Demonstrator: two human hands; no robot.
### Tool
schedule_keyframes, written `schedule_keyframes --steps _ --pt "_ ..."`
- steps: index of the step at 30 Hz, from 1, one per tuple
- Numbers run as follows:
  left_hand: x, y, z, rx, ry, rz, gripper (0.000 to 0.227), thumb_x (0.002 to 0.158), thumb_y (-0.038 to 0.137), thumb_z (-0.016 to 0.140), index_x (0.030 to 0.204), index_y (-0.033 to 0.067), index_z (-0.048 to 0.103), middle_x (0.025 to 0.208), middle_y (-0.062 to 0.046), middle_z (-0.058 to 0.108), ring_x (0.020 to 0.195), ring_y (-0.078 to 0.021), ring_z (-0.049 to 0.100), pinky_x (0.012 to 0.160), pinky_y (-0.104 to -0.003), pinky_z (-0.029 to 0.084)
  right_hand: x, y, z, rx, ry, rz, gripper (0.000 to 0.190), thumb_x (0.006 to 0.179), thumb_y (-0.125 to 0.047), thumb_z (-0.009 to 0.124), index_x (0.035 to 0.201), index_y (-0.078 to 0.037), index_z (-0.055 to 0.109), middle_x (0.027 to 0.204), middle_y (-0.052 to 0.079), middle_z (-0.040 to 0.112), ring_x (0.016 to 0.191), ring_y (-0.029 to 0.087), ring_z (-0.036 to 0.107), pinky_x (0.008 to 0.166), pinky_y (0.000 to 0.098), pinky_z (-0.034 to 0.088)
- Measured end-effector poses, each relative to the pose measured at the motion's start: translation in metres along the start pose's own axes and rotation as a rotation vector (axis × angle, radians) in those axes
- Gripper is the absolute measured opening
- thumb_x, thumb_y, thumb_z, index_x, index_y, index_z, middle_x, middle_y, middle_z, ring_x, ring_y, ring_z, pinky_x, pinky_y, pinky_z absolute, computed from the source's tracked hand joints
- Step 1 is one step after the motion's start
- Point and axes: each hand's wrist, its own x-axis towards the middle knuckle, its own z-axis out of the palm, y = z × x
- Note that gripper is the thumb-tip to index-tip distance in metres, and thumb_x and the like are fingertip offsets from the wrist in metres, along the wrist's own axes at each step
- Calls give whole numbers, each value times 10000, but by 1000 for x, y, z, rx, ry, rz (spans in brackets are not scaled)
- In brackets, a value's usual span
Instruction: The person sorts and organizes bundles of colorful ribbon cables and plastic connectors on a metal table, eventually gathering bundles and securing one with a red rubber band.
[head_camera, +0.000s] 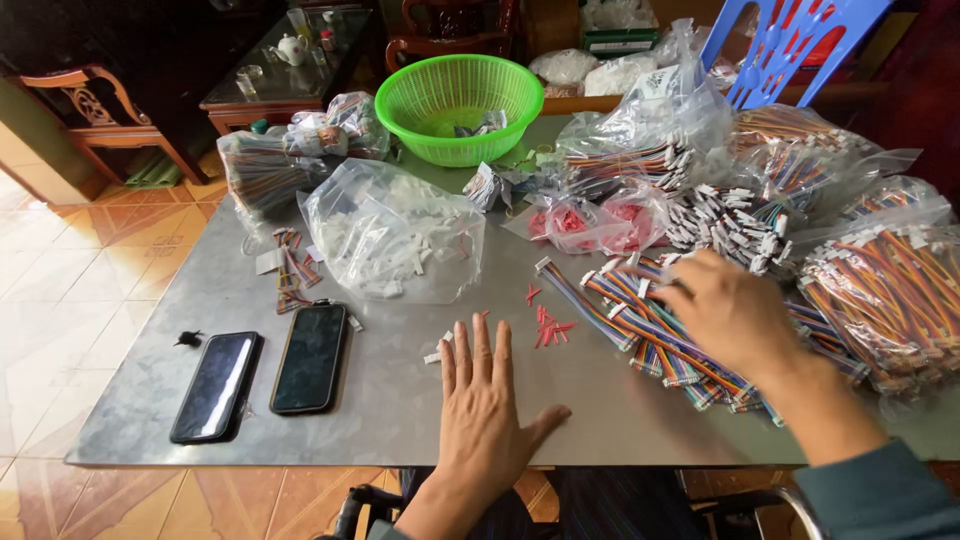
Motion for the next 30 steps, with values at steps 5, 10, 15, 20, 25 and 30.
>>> schedule_keyframes --steps 5,10,15,20,25,30 --pt "-2 0 5 171 51 85 1244 837 907 596 1595 -6 221 1654 -283 171 1572 -422 71 1270 -534 49 9 66 35 -77 27 94 366 910 -411 717 844 -78 582 895 113 677 826 440 654 681 548 476" --pt "0 -3 12 79 -4 115 1261 839 893 632 1584 -39 226 1647 -328 144 1548 -462 85 1254 -550 57 3 29 6 -38 66 215 644 806 -588 743 1287 -172 642 1287 93 713 1008 389 727 691 538 601" --pt "27 2 57 580 273 9 1623 694 1278 285 1640 -20 48 1655 -300 51 1570 -429 29 1305 -511 17 -16 -29 -4 358 302 -140 133 862 -169 787 851 -83 686 849 58 718 775 243 666 735 390 490" --pt "96 19 34 -78 -417 -129 1050 964 728 343 1610 -68 116 1637 -382 132 1547 -491 108 1226 -618 26 -42 -60 15 427 -68 -149 144 804 -213 758 931 -146 741 872 104 743 873 333 766 748 437 611" --pt "141 14 71 -81 -365 -115 924 1017 598 352 1611 -71 120 1636 -374 172 1548 -485 151 1234 -626 44 -47 -77 28 382 -176 -65 294 782 -252 799 1045 -148 719 962 56 712 927 268 771 781 398 618" --pt "166 -6 120 -477 102 -108 431 1066 369 464 1300 54 642 1334 -208 610 1265 -426 586 1147 -573 385 -39 -83 44 406 -233 -35 278 946 -223 524 1180 -131 641 1066 85 654 1040 347 722 870 457 580"
